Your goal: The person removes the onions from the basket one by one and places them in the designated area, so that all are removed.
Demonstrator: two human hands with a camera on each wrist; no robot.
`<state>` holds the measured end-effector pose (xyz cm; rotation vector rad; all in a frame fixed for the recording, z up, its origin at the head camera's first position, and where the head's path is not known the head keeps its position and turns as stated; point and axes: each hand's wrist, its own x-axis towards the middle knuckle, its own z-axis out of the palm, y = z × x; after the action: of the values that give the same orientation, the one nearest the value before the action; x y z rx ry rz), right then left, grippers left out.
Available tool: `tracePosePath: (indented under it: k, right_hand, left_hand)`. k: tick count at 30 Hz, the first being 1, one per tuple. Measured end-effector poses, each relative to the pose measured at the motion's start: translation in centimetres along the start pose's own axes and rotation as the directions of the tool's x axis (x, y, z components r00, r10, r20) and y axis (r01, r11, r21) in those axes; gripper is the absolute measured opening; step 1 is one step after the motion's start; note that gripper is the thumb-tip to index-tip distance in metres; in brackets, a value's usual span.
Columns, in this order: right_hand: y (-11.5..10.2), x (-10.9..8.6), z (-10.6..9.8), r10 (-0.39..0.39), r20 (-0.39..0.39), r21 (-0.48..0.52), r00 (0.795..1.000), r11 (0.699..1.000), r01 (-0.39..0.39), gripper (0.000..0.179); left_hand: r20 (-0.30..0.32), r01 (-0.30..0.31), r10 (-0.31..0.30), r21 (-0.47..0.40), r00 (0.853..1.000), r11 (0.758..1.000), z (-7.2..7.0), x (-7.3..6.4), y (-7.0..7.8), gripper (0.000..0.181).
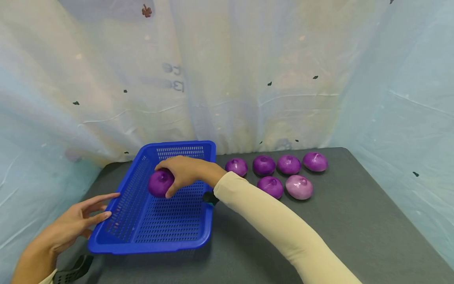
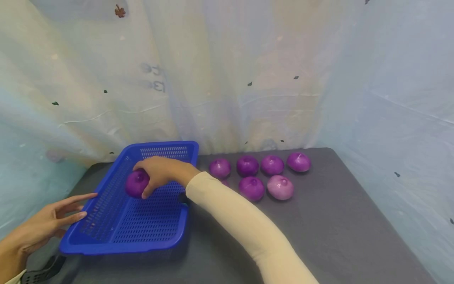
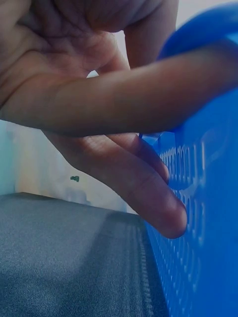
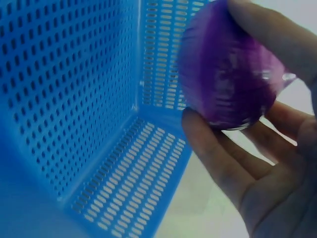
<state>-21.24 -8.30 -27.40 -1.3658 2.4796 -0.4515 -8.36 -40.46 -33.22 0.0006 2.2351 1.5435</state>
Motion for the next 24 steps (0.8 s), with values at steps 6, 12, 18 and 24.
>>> tracePosePath:
  k: [6, 12, 18, 24]
  right_hand:
    - [0.3, -2.2, -0.2, 0.051, -0.065, 0.008, 0.997, 0.999, -0.051, 0.081]
    - [1.0, -5.6, -0.2, 0.081, -0.14, 0.051, 0.987, 0.996, -0.075, 0.082]
    - [1.8, -9.1, -0.2, 0.122, -0.208, 0.083, 0.971, 0.991, -0.107, 0.085]
    - [2.7, -12.7, -0.1, 0.168, -0.266, 0.148, 0.949, 0.98, -0.132, 0.085]
  left_hand:
    - [0.021, -0.021, 0.021, -0.009, 1.0, 1.0, -0.1, 0.0, -0.1, 0.047]
    - [0.03, -0.017, 0.017, -0.006, 0.999, 1.0, -0.2, 0.1, -0.2, 0.049]
    - [0.033, -0.043, 0.043, 0.008, 0.999, 0.999, -0.5, -0.1, -0.3, 0.051]
    - [0.026, -0.039, 0.039, 0.012, 0.999, 0.999, -0.3, 0.0, -0.3, 0.05]
